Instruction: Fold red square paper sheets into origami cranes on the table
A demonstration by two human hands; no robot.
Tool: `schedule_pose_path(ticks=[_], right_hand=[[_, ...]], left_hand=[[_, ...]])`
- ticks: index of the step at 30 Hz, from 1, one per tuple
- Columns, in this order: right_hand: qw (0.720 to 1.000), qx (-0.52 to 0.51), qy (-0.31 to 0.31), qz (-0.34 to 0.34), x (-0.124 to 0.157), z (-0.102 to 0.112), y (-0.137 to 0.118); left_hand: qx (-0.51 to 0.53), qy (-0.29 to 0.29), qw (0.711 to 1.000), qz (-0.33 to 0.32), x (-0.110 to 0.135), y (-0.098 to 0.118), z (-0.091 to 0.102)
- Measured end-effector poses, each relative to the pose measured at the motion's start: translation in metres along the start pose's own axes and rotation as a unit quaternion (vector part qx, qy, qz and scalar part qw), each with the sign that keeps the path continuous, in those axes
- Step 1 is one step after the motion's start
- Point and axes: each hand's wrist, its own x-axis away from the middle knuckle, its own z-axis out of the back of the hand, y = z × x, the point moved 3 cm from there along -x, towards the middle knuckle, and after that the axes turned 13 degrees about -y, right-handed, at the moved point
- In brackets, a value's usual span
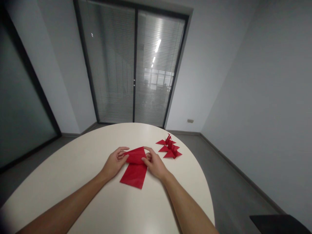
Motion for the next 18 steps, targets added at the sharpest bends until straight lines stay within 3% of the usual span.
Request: schedule_pose_path(ticks=[10,18], right_hand=[[0.995,-0.095,-0.019,-0.013,0.000,-0.002,0.010],[0.998,-0.022,-0.005,-0.053,-0.002,0.001,0.007]], left_hand=[[-0.013,0.072,0.997,0.020,-0.005,-0.008,0.003],[-0.149,0.062,0.984,0.078,0.000,-0.020,0.015]])
